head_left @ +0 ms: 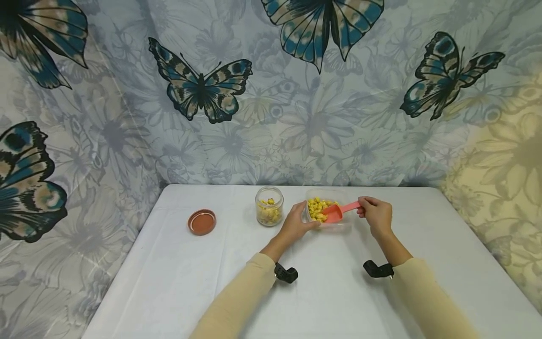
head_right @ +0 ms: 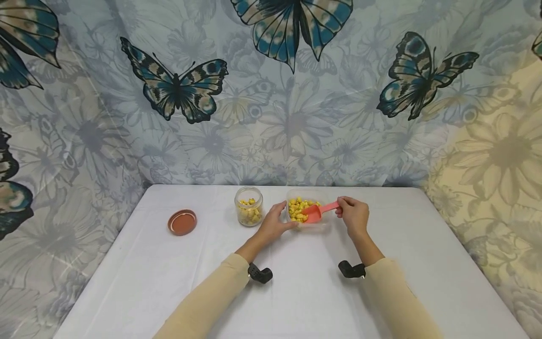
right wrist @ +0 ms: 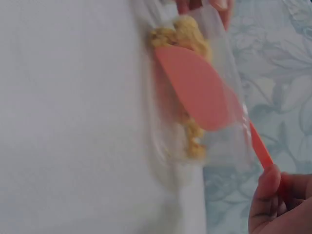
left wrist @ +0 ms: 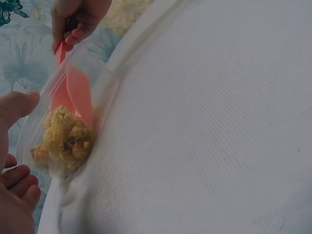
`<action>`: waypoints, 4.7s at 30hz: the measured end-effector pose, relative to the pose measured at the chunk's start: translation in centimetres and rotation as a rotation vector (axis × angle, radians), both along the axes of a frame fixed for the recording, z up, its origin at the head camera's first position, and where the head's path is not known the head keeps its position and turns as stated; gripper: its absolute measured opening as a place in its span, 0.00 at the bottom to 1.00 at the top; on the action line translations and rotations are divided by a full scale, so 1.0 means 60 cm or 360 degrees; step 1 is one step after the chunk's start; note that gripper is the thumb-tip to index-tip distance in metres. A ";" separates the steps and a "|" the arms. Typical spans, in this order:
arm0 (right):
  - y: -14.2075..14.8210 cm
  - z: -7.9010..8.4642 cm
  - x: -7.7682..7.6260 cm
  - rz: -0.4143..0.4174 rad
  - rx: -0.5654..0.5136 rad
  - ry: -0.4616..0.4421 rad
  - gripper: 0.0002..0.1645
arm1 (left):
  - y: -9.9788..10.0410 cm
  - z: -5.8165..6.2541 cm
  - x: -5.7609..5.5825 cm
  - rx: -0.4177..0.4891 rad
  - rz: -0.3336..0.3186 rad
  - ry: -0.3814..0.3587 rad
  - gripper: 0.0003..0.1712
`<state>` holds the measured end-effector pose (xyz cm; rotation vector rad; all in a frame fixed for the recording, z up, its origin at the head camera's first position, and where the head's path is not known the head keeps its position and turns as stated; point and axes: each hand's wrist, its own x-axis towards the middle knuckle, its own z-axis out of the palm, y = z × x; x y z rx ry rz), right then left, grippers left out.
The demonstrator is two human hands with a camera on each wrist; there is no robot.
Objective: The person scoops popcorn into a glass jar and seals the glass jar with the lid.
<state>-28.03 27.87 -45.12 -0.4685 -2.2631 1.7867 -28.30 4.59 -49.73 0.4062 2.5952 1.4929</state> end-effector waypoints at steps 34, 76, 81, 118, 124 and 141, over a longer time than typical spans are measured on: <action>-0.005 -0.008 -0.010 0.0112 -0.0520 -0.0160 0.26 | -0.003 0.004 0.001 -0.0091 0.0029 0.0089 0.46; 0.020 -0.028 -0.006 -0.0098 -0.0549 -0.0202 0.23 | -0.006 -0.006 0.004 -0.0033 0.0032 0.0076 0.46; 0.020 -0.024 -0.004 -0.0083 -0.0577 -0.0189 0.24 | -0.006 -0.006 0.003 -0.0017 0.0025 0.0074 0.46; 0.020 -0.007 0.003 -0.0039 -0.0622 -0.0216 0.27 | -0.021 0.012 0.003 -0.0143 -0.0029 0.0051 0.45; 0.019 0.001 0.005 -0.0055 -0.0624 -0.0228 0.26 | -0.025 0.024 0.004 -0.0176 -0.0035 0.0037 0.46; 0.017 0.028 0.004 -0.0036 -0.0754 -0.0156 0.05 | -0.036 0.053 0.002 -0.0241 -0.0134 0.0077 0.49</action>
